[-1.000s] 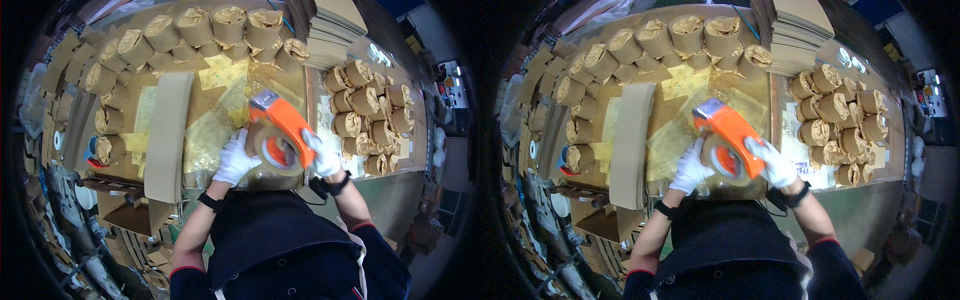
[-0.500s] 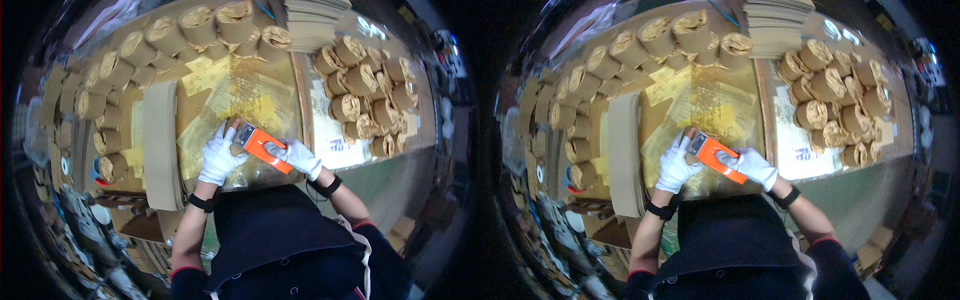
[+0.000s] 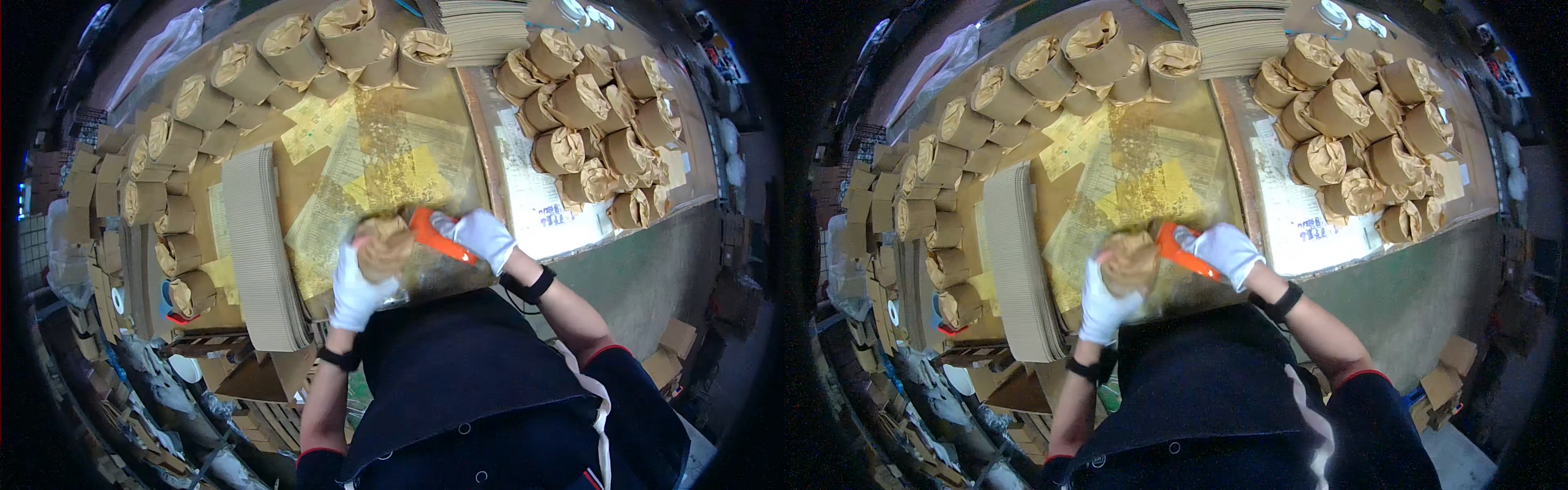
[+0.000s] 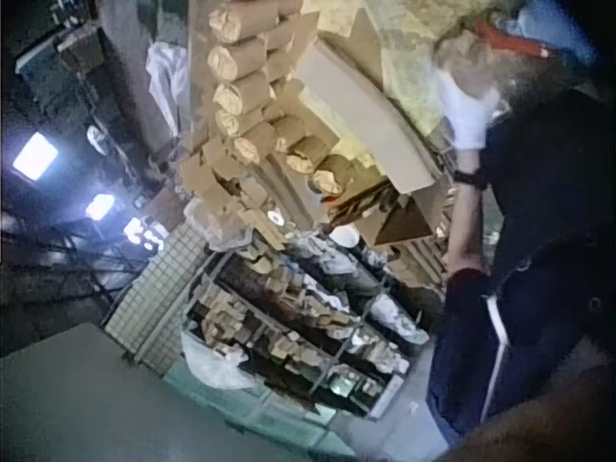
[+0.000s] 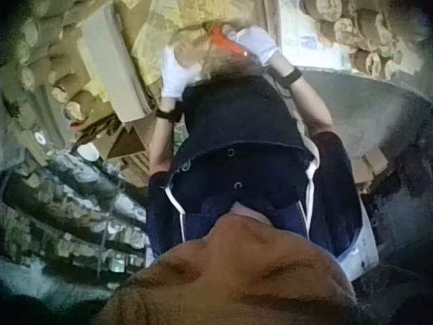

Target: Wrapping and taping products with protective cardboard and adhesive tape.

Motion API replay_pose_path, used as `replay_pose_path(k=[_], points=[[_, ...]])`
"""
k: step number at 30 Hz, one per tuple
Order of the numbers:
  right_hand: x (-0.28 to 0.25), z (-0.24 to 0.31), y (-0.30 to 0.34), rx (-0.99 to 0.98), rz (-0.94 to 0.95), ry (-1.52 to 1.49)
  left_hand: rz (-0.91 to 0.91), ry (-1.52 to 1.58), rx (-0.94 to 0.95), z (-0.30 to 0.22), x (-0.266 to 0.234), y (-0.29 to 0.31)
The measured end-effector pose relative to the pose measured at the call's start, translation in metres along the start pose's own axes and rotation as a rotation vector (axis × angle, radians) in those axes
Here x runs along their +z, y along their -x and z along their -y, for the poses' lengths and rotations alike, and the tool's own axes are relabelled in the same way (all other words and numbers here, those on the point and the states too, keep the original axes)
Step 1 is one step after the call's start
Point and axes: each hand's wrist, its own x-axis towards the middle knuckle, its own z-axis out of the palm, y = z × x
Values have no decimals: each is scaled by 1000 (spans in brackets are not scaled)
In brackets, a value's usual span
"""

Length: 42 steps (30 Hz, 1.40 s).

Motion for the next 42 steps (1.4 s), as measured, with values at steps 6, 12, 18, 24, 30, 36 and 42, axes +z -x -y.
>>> replay_pose_path(k=[6, 12, 18, 24, 30, 36, 42], points=[[-42, 41, -46, 153, -561, 45, 36, -500, -4, -41, -17, 29], [-3, 13, -92, -161, -789, 261, 20, -44, -293, -18, -66, 33], [-1, 21, -93, -121, -860, 314, -278, -7, -468, -4, -248, 37], [0, 21, -97, -84, -869, 347, -472, -413, -493, 114, -392, -26], [7, 30, -105, -145, -937, 462, -503, -1193, -403, 205, -403, -53], [4, 12, -96, 14, -880, 484, -178, -375, -116, 70, -290, 2], [-5, 29, -88, -83, -842, 240, 43, -34, -821, 113, -216, 55]])
